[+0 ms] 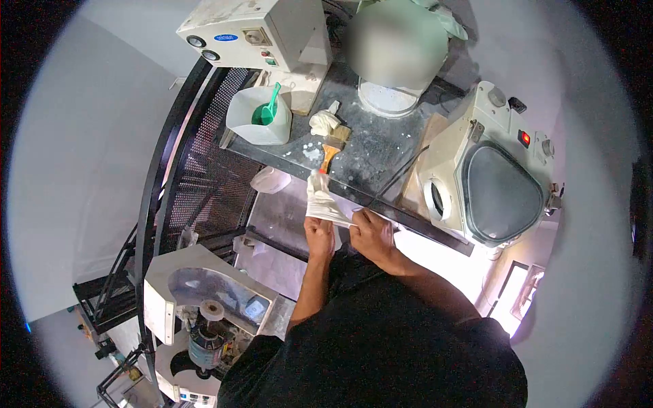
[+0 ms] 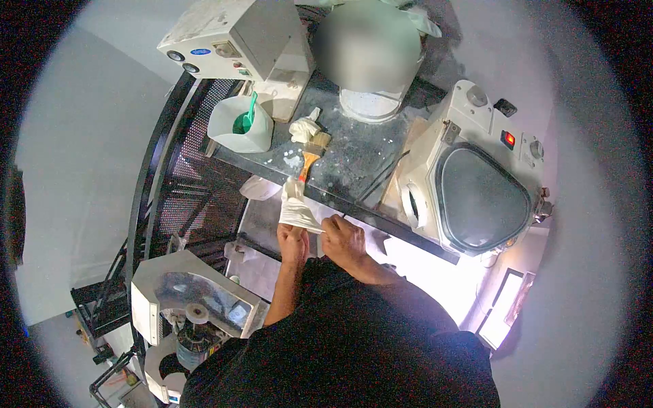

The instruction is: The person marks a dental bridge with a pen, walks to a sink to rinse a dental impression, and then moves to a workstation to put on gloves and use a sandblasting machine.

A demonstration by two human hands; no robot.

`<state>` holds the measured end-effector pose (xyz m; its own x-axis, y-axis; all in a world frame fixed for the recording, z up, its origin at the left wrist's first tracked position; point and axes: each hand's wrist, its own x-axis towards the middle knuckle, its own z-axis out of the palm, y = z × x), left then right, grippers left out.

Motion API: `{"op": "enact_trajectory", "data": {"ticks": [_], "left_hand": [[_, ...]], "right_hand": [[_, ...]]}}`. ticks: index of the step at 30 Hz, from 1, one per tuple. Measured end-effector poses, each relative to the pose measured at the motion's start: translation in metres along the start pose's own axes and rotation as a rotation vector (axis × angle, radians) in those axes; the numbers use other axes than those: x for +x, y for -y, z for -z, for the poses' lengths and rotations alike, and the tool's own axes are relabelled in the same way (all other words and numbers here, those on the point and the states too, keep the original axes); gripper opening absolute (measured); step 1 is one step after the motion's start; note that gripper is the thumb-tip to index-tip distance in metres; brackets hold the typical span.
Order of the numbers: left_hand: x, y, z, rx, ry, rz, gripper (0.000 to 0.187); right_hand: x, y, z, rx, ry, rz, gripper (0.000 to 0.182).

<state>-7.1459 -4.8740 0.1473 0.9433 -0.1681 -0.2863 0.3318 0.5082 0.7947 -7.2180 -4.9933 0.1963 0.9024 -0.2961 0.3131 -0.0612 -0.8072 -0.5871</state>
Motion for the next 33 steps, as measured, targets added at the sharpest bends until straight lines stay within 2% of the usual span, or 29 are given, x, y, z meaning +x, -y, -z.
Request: {"op": "enact_trajectory", "data": {"ticks": [2,6,8,10,11,15,18,21,27,30,31,33], "left_hand": [[0.004,0.008,0.018,0.075,0.104,0.033,0.026],[0.001,0.000,0.018,0.101,0.097,0.003,0.032],[0.000,-0.025,0.013,0.208,0.161,0.164,0.032],[0.000,-0.028,0.014,0.239,0.209,0.190,0.031],[0.003,-0.018,0.019,0.220,0.226,0.134,0.031],[0.001,-0.009,0.022,0.344,0.197,-0.022,0.026],[0.003,-0.011,0.023,0.411,0.176,-0.061,0.023],[0.000,-0.011,0.012,0.454,0.225,-0.206,0.022],[-0.004,-0.019,0.008,0.504,0.170,-0.105,0.026],[0.014,-0.002,0.008,0.403,0.109,-0.194,0.033],[0.017,-0.002,0.013,0.348,0.172,-0.208,0.035],[0.013,-0.013,0.010,0.598,0.168,-0.166,0.035]], "right_hand": [[-0.003,0.003,0.003,0.012,-0.017,0.068,0.012],[0.009,0.022,0.032,0.015,-0.026,0.268,0.018],[0.014,0.026,0.036,0.015,-0.052,0.364,0.020],[0.004,0.012,0.019,0.054,-0.055,0.445,0.020],[-0.002,0.004,0.010,0.073,-0.057,0.486,0.020],[-0.002,0.009,0.007,0.187,-0.055,0.517,0.019],[-0.003,0.006,0.003,0.244,-0.031,0.558,0.020],[-0.001,0.008,0.008,0.264,-0.013,0.563,0.021],[-0.007,0.009,0.007,0.290,-0.011,0.555,0.021],[-0.004,0.016,0.009,0.305,0.015,0.589,0.020],[-0.001,0.020,0.012,0.297,0.025,0.595,0.020],[0.004,0.025,0.014,0.267,0.070,0.603,0.018]]}}
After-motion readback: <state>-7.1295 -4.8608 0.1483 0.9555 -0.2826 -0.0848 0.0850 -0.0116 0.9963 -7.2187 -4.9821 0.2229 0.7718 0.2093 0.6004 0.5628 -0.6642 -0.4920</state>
